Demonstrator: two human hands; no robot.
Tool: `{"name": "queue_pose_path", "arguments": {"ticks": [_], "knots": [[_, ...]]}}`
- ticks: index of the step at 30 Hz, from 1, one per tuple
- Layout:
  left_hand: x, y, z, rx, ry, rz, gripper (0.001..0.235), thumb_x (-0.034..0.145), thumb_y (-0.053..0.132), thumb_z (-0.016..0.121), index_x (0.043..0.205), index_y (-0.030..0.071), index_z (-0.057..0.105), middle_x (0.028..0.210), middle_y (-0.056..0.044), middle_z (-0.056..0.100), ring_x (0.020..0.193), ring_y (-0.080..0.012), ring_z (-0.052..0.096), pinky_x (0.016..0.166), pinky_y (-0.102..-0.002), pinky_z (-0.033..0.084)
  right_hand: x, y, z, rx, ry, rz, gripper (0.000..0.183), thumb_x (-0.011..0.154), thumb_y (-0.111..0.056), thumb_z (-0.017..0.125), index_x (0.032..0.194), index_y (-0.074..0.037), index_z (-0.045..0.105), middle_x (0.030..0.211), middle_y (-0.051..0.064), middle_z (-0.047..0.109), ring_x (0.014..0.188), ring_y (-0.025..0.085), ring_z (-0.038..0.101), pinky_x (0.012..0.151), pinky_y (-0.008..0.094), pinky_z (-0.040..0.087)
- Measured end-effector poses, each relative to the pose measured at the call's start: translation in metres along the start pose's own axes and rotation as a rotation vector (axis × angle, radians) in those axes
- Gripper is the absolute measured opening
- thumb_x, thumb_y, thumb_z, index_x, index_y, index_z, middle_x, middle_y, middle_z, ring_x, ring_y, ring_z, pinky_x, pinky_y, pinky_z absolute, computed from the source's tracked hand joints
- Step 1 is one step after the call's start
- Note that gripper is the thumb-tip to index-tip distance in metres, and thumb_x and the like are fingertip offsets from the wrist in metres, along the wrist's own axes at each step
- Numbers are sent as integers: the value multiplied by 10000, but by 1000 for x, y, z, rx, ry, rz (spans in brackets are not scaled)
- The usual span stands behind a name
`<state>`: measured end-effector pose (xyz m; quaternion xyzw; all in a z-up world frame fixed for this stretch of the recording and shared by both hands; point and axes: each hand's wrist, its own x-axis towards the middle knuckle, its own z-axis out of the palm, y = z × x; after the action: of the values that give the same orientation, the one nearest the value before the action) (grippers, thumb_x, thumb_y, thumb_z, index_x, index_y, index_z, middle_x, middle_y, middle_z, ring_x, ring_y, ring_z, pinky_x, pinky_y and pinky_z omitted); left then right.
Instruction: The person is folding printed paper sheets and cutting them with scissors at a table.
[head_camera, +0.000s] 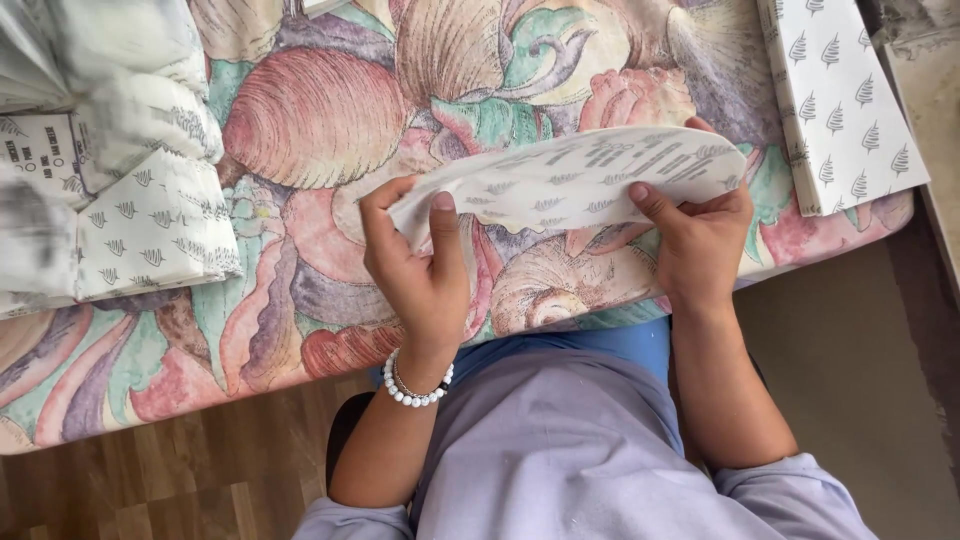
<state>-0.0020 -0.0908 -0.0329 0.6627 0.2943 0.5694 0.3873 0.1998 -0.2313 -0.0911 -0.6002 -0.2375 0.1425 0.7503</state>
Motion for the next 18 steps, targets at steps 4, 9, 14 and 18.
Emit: {"name": "queue_pose_path", "arguments": {"ticks": [4, 9, 14, 18], "knots": [[4, 9, -9, 85, -110, -4, 277, 916, 22, 673, 1134, 57, 505, 1011, -114, 645, 917, -227, 690, 769, -341, 563, -6, -26, 10, -229, -90, -420, 968, 960, -160, 850, 1692, -260, 224, 1708, 106, 305, 1492, 297, 423, 1287, 451, 444], [11, 17, -15, 185, -180, -47, 137, 1080, 145, 497, 996, 55, 436, 755, -47, 506, 662, -145, 506, 578, -315, 405, 7, -65, 36, -787, -116, -1011, 673, 1036, -382, 738, 1529, -81, 393, 1503, 140, 421, 1396, 329, 445, 1204, 534, 391], [7, 14, -21, 250, -187, -90, 208, 1069, 182, 535, 973, 34, 425, 700, -14, 320, 632, -123, 320, 561, -321, 329, 26, -85, 61, -687, -258, -1118, 158, 1112, -52, 672, 1222, 58, 699, 1028, 210, 646, 854, 346, 618, 752, 456, 494], [8, 12, -26, 250, -216, -142, 232, 1059, 211, 543, 1092, -6, 470, 709, -17, 372, 624, -121, 346, 553, -320, 328, 36, -92, 62, -686, -290, -1129, 158, 1091, 23, 785, 1236, 75, 749, 973, 189, 677, 826, 326, 598, 730, 432, 463]]}}
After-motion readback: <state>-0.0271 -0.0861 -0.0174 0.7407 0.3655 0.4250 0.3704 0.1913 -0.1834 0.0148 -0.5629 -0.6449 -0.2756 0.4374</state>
